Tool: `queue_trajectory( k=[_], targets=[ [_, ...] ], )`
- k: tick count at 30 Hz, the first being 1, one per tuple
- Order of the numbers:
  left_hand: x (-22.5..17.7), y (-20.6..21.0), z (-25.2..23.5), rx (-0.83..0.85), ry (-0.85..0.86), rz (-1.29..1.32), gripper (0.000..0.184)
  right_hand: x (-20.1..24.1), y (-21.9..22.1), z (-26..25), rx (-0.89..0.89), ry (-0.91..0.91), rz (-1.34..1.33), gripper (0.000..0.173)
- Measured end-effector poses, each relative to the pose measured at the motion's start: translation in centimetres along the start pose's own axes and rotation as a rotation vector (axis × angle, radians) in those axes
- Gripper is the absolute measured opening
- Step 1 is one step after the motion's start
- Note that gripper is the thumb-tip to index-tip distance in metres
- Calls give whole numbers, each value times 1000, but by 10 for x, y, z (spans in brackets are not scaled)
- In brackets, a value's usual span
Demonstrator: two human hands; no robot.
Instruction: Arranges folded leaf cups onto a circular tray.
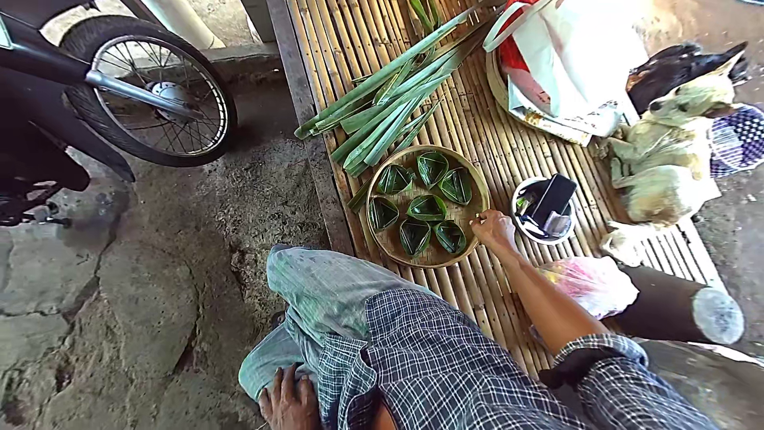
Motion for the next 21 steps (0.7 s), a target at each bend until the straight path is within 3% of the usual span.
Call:
queue_trajectory(
  k=[6,9,15,18,21],
  targets=[
    [11,2,5,-30,12,67,49,1,-11,-12,-43,19,-31,45],
    [14,4,4,7,10,82,52,5,-32,-5,-95,-113,-47,37],
    [24,4,-2,52,50,113,52,58,-41,64,20,-573,-54,33],
    [24,0,-2,109,47,118,53,96,-3,141,238,-908,-107,32],
    [-10,-37,-16,332,-5,229,54,114,56,222,441,-1303,-80,39]
  ],
)
Point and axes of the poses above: each hand's wrist, its own z-axis away from the middle knuckle, its own y-axis out of the palm, x = y × z, the point moved 3 cm from there along -z, towards the middle knuckle, and after that the axes turned 10 degrees about y, right-handed, at the moved point
